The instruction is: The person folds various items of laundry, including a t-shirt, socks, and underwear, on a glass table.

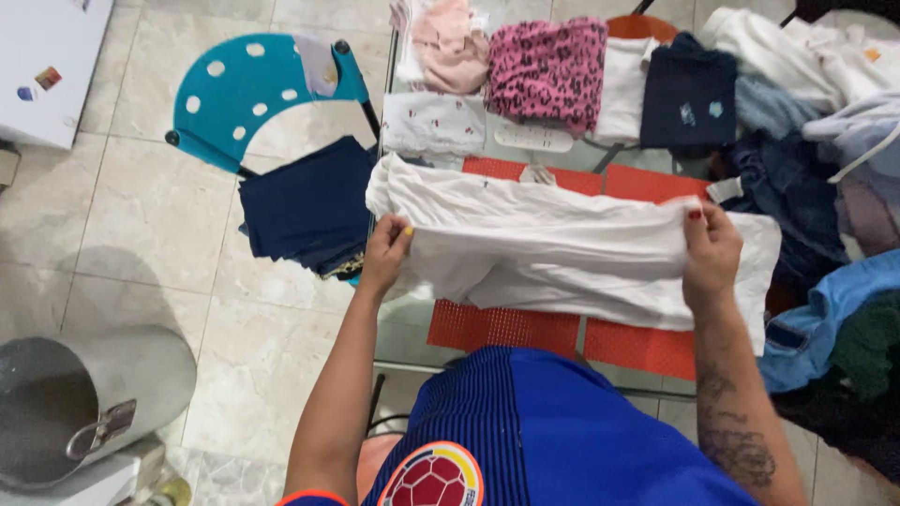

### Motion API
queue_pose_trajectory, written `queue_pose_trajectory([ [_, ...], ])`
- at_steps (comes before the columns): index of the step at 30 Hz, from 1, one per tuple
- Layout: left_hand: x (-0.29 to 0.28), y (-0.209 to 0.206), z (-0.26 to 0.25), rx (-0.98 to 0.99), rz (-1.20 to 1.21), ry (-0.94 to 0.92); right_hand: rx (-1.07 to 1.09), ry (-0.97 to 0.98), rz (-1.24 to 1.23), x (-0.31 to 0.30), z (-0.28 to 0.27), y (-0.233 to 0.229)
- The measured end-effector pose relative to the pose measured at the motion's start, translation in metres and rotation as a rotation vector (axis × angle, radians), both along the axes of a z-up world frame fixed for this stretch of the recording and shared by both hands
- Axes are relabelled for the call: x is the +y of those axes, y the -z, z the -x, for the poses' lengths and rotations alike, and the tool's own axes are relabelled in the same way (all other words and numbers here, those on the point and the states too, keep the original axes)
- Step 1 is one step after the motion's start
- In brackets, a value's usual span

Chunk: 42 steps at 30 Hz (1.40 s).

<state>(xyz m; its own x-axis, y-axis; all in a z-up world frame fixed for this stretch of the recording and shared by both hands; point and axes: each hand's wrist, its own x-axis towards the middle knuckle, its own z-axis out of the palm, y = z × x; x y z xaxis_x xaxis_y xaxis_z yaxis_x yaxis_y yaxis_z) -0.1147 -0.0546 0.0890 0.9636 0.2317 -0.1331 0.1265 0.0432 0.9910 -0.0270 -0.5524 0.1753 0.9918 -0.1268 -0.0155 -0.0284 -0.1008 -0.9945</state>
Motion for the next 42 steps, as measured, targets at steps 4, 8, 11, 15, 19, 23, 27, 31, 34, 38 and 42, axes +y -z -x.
queue_pose_trajectory([
  [4,0.001,-0.003,-0.007,-0.056,-0.047,0.033,0.150,-0.210,-0.323,0.013,0.007,-0.054],
  [8,0.001,-0.029,-0.015,0.008,-0.310,0.091,0.203,-0.341,-0.552,-0.008,0.019,-0.063],
  [11,0.002,-0.040,-0.020,0.018,-0.522,0.218,0.174,-0.296,-0.625,-0.001,0.023,-0.092],
  [15,0.004,-0.051,-0.041,0.029,-0.596,0.328,0.175,-0.174,-0.639,-0.020,0.002,-0.060],
  [19,0.009,-0.007,-0.063,0.092,-0.763,0.307,0.274,0.020,-0.352,-0.056,-0.027,0.070],
  [23,0.008,0.007,-0.068,0.104,-0.846,0.240,0.411,-0.019,-0.086,-0.049,-0.028,0.165],
  [27,0.008,-0.006,-0.053,0.175,-0.790,0.236,0.328,0.019,0.192,-0.039,-0.011,0.157],
  [31,0.011,-0.009,-0.052,0.209,-0.665,0.173,0.452,0.007,0.547,-0.014,-0.015,0.118],
  [34,0.013,-0.008,-0.059,0.180,-0.632,0.171,0.460,-0.058,0.576,-0.012,-0.017,0.116],
  [38,0.012,-0.021,-0.063,0.086,-0.739,0.188,0.352,0.127,0.454,-0.012,0.002,0.080],
  [42,0.000,-0.025,-0.056,0.012,-0.973,0.208,0.095,0.039,0.936,-0.038,0.034,0.096],
])
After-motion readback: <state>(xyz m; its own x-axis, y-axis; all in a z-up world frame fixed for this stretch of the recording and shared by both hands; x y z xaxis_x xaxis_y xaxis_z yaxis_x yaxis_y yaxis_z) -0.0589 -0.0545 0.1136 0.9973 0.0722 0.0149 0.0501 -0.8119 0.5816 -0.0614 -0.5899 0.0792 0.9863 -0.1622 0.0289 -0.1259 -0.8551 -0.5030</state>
